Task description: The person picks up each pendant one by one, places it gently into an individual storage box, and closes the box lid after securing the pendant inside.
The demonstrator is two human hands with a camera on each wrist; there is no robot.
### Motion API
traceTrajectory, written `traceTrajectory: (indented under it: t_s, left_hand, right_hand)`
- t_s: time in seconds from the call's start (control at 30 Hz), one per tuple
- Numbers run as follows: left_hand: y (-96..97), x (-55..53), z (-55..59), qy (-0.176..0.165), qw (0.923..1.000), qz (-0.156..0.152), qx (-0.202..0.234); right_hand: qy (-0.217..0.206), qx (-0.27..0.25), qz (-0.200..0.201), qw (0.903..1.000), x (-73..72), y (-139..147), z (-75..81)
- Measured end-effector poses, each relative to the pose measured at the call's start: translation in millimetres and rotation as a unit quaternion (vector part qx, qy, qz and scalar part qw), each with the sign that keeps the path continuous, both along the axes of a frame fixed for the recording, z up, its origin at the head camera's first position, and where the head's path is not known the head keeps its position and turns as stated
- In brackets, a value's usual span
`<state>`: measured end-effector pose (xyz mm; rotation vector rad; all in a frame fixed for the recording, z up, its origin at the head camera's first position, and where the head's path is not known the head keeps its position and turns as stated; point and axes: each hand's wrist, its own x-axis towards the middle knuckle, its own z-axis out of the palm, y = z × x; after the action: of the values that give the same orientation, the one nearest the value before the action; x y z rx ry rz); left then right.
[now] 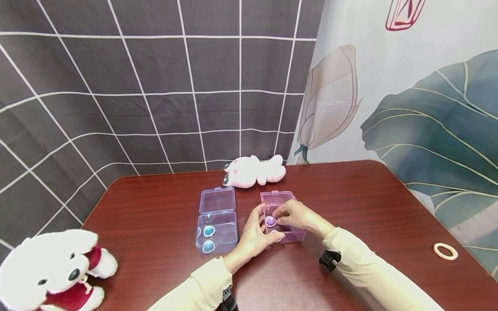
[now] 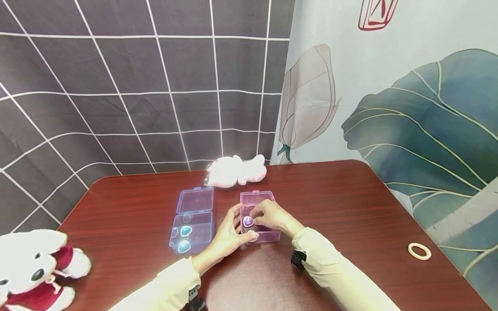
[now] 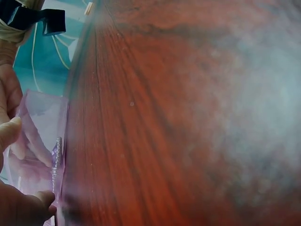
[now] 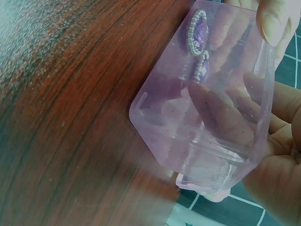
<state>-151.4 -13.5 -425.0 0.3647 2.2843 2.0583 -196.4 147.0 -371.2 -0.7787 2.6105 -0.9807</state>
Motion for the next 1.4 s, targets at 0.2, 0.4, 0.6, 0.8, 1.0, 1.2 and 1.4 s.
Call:
traceTrajectory:
  t_s: [0.2, 0.4, 0.6, 0.8, 1.0, 1.2, 1.4]
  left_hand:
    - [0.1, 1.0, -0.1, -0.015, 0.9999, -0.004, -0.002]
    - [0.0, 1.2, -0.2, -0.015, 0.9999, 0.004, -0.007]
    - [2.0, 4.8, -2.5, -0.017, 0.9997, 0.006, -0.014]
    - [4.2, 3.1, -1.1, -0.006, 1.0000, 0.001, -0.006]
    - [2.8, 2.2, -0.1, -0.012, 0.9999, 0.005, -0.007]
    - [2.3, 1.6, 0.6, -0.008, 1.0000, 0.003, -0.006]
    - [0.6, 1.3, 1.8, -0.011, 0.9999, 0.006, 0.002]
  right_hand:
    - [-0.011, -0.080, -0.055, 0.9952, -6.4, 14.6, 8.9]
    - [0.005, -0.131, -0.192, 0.9726, -29.4, 35.4, 7.8]
    - [-0.095, -0.093, -0.220, 0.9664, -43.1, 43.7, -11.1]
    - [-0.111, -0.112, -0.246, 0.9561, -46.7, 42.4, -11.4]
    - [-0.075, -0.170, -0.238, 0.9533, -37.2, 44.1, -3.5]
    - [-0.052, -0.211, -0.204, 0.9546, -16.6, 51.6, 5.3]
    - [-0.133, -0.228, -0.178, 0.9479, 3.6, 59.2, 10.8]
